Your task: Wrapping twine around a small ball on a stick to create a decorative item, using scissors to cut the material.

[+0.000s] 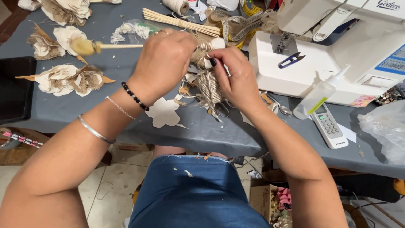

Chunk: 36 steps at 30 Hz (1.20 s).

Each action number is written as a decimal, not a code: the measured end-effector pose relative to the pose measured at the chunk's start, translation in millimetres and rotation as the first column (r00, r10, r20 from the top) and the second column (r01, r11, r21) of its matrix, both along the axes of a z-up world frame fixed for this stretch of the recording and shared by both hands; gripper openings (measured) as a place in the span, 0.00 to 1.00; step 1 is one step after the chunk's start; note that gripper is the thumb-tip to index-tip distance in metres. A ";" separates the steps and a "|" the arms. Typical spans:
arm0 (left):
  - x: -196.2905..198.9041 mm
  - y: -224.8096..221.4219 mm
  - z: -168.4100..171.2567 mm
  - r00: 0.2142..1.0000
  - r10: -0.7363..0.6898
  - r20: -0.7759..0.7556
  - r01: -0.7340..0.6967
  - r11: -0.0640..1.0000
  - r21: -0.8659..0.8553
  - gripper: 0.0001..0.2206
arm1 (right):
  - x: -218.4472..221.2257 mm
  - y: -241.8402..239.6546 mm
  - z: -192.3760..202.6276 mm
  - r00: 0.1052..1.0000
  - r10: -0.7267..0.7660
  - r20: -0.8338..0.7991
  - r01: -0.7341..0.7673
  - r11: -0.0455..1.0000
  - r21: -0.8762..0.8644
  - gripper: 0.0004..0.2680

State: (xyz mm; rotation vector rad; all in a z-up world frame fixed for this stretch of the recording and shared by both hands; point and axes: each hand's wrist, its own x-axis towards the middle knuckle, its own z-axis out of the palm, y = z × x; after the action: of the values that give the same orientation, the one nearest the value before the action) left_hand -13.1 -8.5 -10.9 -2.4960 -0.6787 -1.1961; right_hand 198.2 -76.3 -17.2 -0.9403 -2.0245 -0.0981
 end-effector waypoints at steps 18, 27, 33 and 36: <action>4.1 -6.7 39.1 0.862 -0.464 -0.202 0.430 0.882 -0.191 0.03 | 31.8 25.9 7.4 0.973 -0.049 0.226 -0.057 0.896 0.440 0.03; 33.7 13.3 9.3 0.914 -0.356 0.195 0.383 0.916 -0.121 0.04 | 28.4 49.0 -26.7 0.921 0.130 -0.366 -0.210 0.960 -0.186 0.07; 44.6 26.0 -6.6 0.883 -0.365 0.295 0.438 0.869 -0.233 0.10 | 41.5 62.0 -32.7 0.915 0.210 -0.344 -0.280 0.945 -0.169 0.03; 40.7 28.9 -8.7 0.905 -0.321 0.278 0.376 0.911 -0.172 0.09 | 32.1 51.9 -25.8 0.891 0.213 -0.401 -0.318 0.923 -0.216 0.05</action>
State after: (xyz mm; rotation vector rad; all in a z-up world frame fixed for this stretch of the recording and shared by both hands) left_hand 27.5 20.4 -19.5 -2.7691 -0.4469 -1.6612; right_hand 230.3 -24.3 -43.1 -0.7650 -1.8135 0.4948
